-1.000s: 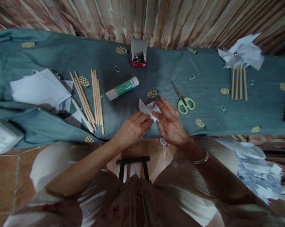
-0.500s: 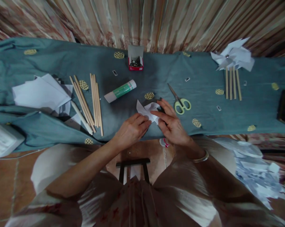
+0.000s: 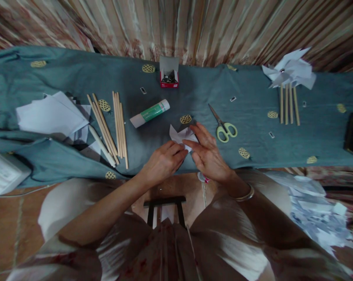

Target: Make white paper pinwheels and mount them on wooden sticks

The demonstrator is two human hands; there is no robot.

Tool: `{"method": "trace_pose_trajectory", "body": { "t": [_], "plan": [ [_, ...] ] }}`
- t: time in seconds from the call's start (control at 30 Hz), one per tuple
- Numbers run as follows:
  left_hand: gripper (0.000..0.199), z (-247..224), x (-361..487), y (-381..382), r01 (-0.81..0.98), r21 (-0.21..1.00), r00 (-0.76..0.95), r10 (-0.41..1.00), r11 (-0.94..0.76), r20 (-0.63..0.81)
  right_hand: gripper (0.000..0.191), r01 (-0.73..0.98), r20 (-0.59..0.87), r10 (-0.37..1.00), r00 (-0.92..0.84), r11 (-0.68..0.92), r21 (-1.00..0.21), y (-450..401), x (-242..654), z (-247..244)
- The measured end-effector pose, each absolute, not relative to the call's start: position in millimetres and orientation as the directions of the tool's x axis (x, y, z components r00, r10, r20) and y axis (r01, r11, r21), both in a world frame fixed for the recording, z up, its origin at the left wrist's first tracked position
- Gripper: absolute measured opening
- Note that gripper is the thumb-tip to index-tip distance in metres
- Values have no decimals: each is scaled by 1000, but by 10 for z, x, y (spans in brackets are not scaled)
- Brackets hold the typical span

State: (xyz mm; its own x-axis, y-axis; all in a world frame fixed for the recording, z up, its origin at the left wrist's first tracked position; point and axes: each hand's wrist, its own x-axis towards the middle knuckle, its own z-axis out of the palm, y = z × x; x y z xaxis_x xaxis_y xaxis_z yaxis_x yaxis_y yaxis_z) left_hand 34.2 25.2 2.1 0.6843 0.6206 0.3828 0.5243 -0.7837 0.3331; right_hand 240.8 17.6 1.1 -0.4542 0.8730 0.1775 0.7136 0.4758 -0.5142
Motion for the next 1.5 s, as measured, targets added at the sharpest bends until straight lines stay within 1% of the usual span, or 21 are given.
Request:
{"method": "trace_pose_trajectory", "body": {
  "t": [0.1, 0.17, 0.27, 0.37, 0.43, 0.53, 0.6, 0.7, 0.77, 0.87, 1.03, 1.07, 1.13, 1.2, 1.27, 1.37, 1.5],
  "plan": [
    [20, 12, 346, 252, 529, 328, 685, 622, -783, 380, 46, 679, 169, 891, -420, 433, -593, 200, 2467, 29],
    [20, 7, 348, 253, 529, 326, 684, 621, -783, 382, 45, 682, 159, 908, -388, 399, -613, 212, 2494, 36],
    [20, 3, 346, 253, 529, 333, 684, 624, -781, 378, 45, 693, 177, 897, -404, 427, -581, 214, 2499, 21],
    [21, 3, 340, 254, 526, 347, 686, 628, -777, 367, 47, 715, 193, 877, -441, 473, -515, 194, 2475, -15],
    [23, 7, 338, 255, 523, 355, 688, 630, -775, 360, 45, 734, 190, 869, -456, 489, -471, 177, 2453, -33],
    [24, 15, 339, 256, 528, 342, 691, 627, -777, 358, 43, 744, 185, 869, -459, 490, -453, 165, 2434, -32],
    [23, 18, 341, 254, 530, 328, 691, 622, -782, 368, 44, 734, 179, 877, -445, 472, -489, 173, 2446, -16],
    [21, 21, 345, 249, 525, 320, 689, 615, -788, 383, 44, 691, 168, 897, -409, 424, -586, 195, 2498, 5],
    [22, 26, 348, 246, 528, 320, 690, 617, -787, 379, 44, 673, 168, 906, -389, 404, -620, 203, 2532, 2],
    [23, 29, 350, 246, 538, 319, 693, 625, -780, 359, 46, 682, 190, 890, -415, 442, -583, 190, 2541, -31],
    [23, -1, 345, 252, 532, 324, 686, 623, -782, 375, 43, 743, 237, 866, -440, 499, -445, 138, 2485, -86],
    [22, -7, 345, 253, 527, 329, 685, 621, -783, 381, 42, 743, 242, 862, -446, 507, -437, 133, 2481, -84],
    [21, -12, 343, 255, 519, 335, 683, 617, -786, 390, 42, 724, 243, 861, -447, 507, -467, 134, 2486, -62],
    [20, -7, 342, 254, 516, 332, 680, 613, -790, 403, 42, 706, 238, 882, -408, 470, -530, 144, 2497, -21],
    [20, 3, 340, 251, 516, 325, 679, 610, -793, 409, 43, 712, 231, 916, -328, 401, -577, 157, 2497, 25],
    [20, 15, 336, 244, 521, 327, 679, 615, -788, 400, 44, 747, 248, 942, -225, 330, -577, 168, 2472, 65],
    [20, 27, 326, 240, 523, 336, 675, 621, -783, 398, 50, 764, 263, 942, -209, 325, -558, 166, 2427, 51]
  ]
}}
